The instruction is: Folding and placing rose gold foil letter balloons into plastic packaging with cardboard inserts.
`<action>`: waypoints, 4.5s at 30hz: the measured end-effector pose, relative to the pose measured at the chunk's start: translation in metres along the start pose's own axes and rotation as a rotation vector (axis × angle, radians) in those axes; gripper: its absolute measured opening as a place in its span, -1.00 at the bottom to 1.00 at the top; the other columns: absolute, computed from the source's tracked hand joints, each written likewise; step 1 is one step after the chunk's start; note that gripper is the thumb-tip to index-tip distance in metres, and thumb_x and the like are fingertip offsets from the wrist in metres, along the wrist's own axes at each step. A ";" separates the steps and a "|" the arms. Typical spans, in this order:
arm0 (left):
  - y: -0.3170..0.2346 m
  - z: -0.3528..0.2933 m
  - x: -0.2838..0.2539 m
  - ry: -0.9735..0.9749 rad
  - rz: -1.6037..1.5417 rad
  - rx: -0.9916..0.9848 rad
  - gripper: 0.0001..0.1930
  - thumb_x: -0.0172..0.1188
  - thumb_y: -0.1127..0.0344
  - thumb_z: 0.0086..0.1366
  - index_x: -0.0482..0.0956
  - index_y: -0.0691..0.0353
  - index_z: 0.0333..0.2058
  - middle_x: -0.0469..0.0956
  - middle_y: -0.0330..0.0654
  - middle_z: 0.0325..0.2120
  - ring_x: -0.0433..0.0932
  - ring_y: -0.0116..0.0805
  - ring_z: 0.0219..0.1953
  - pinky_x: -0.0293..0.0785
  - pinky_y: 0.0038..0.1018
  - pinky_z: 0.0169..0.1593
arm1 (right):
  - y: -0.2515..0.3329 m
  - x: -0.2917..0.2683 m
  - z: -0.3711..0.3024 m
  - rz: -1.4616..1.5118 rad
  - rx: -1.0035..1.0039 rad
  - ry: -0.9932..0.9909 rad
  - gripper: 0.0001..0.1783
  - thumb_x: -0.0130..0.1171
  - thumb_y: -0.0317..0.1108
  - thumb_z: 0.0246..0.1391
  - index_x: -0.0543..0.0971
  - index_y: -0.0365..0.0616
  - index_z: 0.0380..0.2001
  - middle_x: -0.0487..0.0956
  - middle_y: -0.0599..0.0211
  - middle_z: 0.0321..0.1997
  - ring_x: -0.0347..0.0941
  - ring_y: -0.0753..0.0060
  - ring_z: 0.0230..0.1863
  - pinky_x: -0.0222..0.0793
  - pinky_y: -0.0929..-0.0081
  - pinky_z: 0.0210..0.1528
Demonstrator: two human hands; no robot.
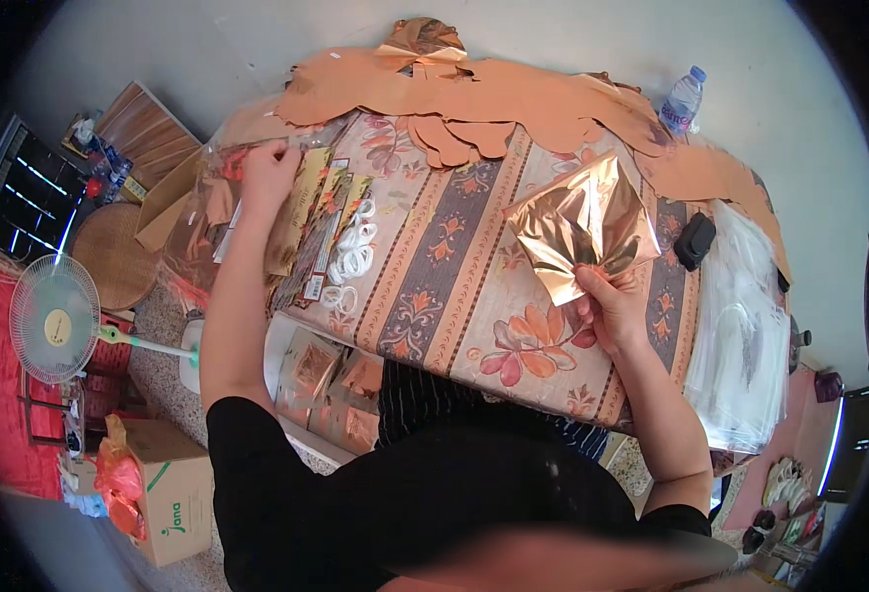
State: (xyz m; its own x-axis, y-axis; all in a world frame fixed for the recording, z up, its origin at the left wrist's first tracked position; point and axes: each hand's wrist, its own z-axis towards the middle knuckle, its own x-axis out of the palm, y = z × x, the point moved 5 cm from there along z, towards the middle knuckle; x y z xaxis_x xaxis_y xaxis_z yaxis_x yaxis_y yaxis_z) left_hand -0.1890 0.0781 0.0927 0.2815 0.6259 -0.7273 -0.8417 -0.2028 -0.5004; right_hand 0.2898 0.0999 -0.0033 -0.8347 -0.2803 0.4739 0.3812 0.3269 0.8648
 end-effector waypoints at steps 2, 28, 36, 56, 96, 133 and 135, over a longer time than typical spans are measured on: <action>-0.017 0.002 -0.025 0.025 0.141 0.008 -0.70 0.10 0.19 0.22 0.58 0.35 -0.29 0.59 0.14 -0.39 0.60 0.01 -0.34 0.47 -0.24 -0.24 | 0.000 0.000 0.000 -0.007 -0.004 0.007 -0.90 0.22 -0.47 0.11 0.55 -0.16 -0.49 0.50 0.36 -0.71 0.31 0.57 -0.77 0.17 0.60 -0.75; -0.181 -0.120 0.150 0.865 -1.168 -0.382 -0.49 0.23 0.34 0.20 0.32 0.30 0.10 0.48 -0.12 -0.08 0.53 -0.34 -0.16 0.49 -0.41 -0.10 | 0.013 -0.010 -0.001 -0.183 -0.064 0.024 -0.89 0.24 -0.37 0.11 0.64 -0.18 -0.38 0.52 0.43 -0.69 0.36 0.68 -0.74 0.16 0.75 -0.73; -0.167 -0.128 0.146 1.071 -1.211 -0.174 -0.67 0.23 0.46 0.18 0.46 0.32 -0.07 0.55 -0.24 -0.27 0.53 -0.49 -0.26 0.47 -0.51 -0.18 | 0.006 -0.018 0.007 -0.184 -0.039 0.027 -0.93 0.24 -0.41 0.10 0.62 -0.17 -0.41 0.53 0.43 -0.65 0.37 0.67 -0.73 0.15 0.75 -0.74; -0.151 -0.127 0.133 0.782 -0.998 -0.183 -0.78 0.15 0.42 0.23 0.53 0.36 -0.16 0.59 -0.25 -0.39 0.54 -0.51 -0.38 0.46 -0.54 -0.24 | 0.069 -0.037 -0.008 0.076 -0.420 0.015 -0.86 0.17 -0.41 0.16 0.60 -0.26 -0.28 0.51 0.41 -0.62 0.29 0.63 -0.74 0.13 0.71 -0.71; -0.202 -0.175 0.089 0.552 -0.272 0.743 -0.75 0.27 0.28 0.13 0.57 0.23 -0.22 0.51 -0.08 -0.16 0.48 -0.07 -0.05 0.39 -0.24 0.04 | 0.059 -0.010 -0.005 -0.191 -0.145 -0.036 -0.90 0.21 -0.37 0.14 0.54 -0.14 -0.41 0.50 0.46 -0.59 0.35 0.66 -0.72 0.16 0.72 -0.70; -0.214 -0.148 0.130 0.600 -0.163 0.651 -0.88 0.12 0.38 0.19 0.47 0.30 -0.35 0.49 -0.01 -0.38 0.53 0.01 -0.24 0.46 -0.19 -0.15 | 0.085 -0.061 -0.011 -0.347 0.282 0.125 -0.87 0.30 -0.44 0.01 0.55 -0.25 -0.47 0.54 0.38 -0.65 0.39 0.64 -0.80 0.35 0.68 -0.79; -0.227 -0.153 0.122 0.610 -0.230 0.652 -0.88 0.11 0.36 0.21 0.47 0.31 -0.36 0.50 0.00 -0.38 0.53 0.00 -0.23 0.46 -0.18 -0.15 | 0.086 -0.064 -0.014 -0.336 0.268 0.121 -0.86 0.28 -0.45 0.02 0.55 -0.31 -0.44 0.52 0.36 -0.65 0.39 0.63 -0.80 0.37 0.69 -0.77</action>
State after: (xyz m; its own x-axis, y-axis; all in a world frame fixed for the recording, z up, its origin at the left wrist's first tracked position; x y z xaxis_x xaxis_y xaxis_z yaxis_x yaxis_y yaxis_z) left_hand 0.1069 0.0859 0.0457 0.5121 0.0551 -0.8571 -0.7760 0.4575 -0.4342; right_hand 0.3819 0.1339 0.0432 -0.8362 -0.5093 0.2032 -0.0335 0.4174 0.9081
